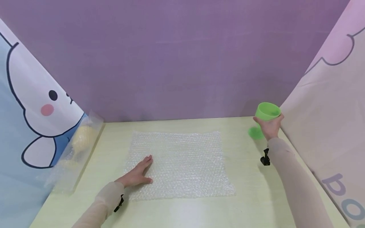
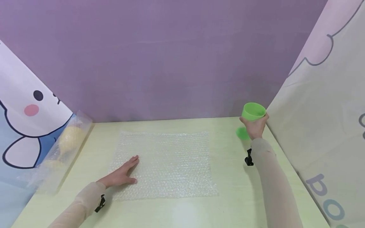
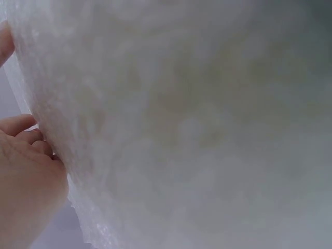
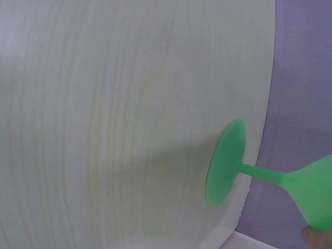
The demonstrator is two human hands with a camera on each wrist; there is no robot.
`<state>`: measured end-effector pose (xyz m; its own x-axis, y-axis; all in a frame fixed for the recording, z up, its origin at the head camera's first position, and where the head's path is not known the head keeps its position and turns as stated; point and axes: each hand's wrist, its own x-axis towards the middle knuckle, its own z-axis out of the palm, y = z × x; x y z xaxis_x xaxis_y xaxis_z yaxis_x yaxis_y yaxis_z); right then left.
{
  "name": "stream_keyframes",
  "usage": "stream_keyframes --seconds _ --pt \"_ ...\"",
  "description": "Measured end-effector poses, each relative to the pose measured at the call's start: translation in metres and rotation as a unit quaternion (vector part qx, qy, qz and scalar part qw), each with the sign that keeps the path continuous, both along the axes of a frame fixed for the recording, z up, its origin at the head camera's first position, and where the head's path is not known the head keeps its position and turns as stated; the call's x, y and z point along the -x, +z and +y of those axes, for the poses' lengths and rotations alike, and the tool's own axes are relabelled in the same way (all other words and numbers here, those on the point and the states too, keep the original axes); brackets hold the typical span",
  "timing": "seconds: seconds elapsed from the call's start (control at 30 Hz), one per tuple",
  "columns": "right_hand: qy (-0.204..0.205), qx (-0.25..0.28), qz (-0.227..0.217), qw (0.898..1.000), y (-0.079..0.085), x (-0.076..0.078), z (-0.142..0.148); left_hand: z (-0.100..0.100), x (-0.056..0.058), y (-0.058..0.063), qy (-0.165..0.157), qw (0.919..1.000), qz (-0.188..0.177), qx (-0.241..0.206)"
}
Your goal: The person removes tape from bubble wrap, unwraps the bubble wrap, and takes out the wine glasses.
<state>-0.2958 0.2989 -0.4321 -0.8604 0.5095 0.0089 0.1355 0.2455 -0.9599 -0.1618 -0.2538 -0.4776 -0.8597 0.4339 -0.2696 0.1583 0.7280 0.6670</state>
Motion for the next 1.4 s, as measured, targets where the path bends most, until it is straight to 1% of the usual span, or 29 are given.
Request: stream_keyframes --seconds 0.17,0.3,0.5,0.7,0.8,0.9,1.0,1.07,1.17,1.23,1.27,1.3,1.33,1.37,1.4 --pt "0.003 -0.001 -0.002 1.000 -0.001 -0.002 0.002 0.003 -0.002 0.000 -0.003 1.0000 -0.001 0.000" --pt "0.002 0.002 0.003 1.000 -0.001 -0.002 0.003 0.003 0.000 0.001 -0.003 1.0000 0.003 0.000" --pt "0.000 0.026 0.009 1.000 0.003 -0.002 0.002 0.002 0.002 0.001 -0.003 1.0000 0.002 -0.001" --pt "-0.012 0.051 -0.002 0.999 0.014 -0.015 0.007 0.004 0.005 -0.004 -0.009 0.9999 0.012 0.006" --pt "-0.025 0.051 0.007 0.998 0.022 -0.024 0.009 0.006 0.007 -0.005 -0.010 0.9998 0.014 0.008" --pt "-0.043 0.048 0.025 0.998 0.031 -0.035 0.007 0.007 0.010 -0.005 -0.015 0.9997 0.015 0.009" --pt "-0.056 0.060 0.057 0.995 0.040 -0.047 0.002 0.007 0.012 -0.004 -0.017 0.9996 0.017 0.012" --pt "-0.064 0.066 0.088 0.992 0.045 -0.057 -0.004 0.007 0.014 -0.005 -0.018 0.9995 0.020 0.013" --pt "-0.061 0.048 0.150 0.986 0.048 -0.070 -0.018 0.007 0.014 -0.005 -0.019 0.9995 0.020 0.018" --pt "-0.035 0.014 0.184 0.982 0.045 -0.078 -0.030 0.006 0.014 -0.005 -0.020 0.9993 0.020 0.025" --pt "-0.012 -0.016 0.190 0.982 0.042 -0.081 -0.036 0.006 0.014 -0.004 -0.019 0.9993 0.018 0.028" --pt "0.021 -0.049 0.192 0.980 0.039 -0.085 -0.043 0.005 0.014 -0.003 -0.017 0.9992 0.019 0.030" --pt "0.063 -0.085 0.189 0.976 0.035 -0.088 -0.051 0.005 0.014 -0.003 -0.016 0.9991 0.021 0.033" --pt "0.113 -0.124 0.174 0.970 0.031 -0.092 -0.059 0.005 0.014 -0.002 -0.016 0.9991 0.023 0.034" --pt "0.168 -0.168 0.154 0.959 0.027 -0.095 -0.067 0.005 0.015 -0.001 -0.015 0.9990 0.025 0.035"
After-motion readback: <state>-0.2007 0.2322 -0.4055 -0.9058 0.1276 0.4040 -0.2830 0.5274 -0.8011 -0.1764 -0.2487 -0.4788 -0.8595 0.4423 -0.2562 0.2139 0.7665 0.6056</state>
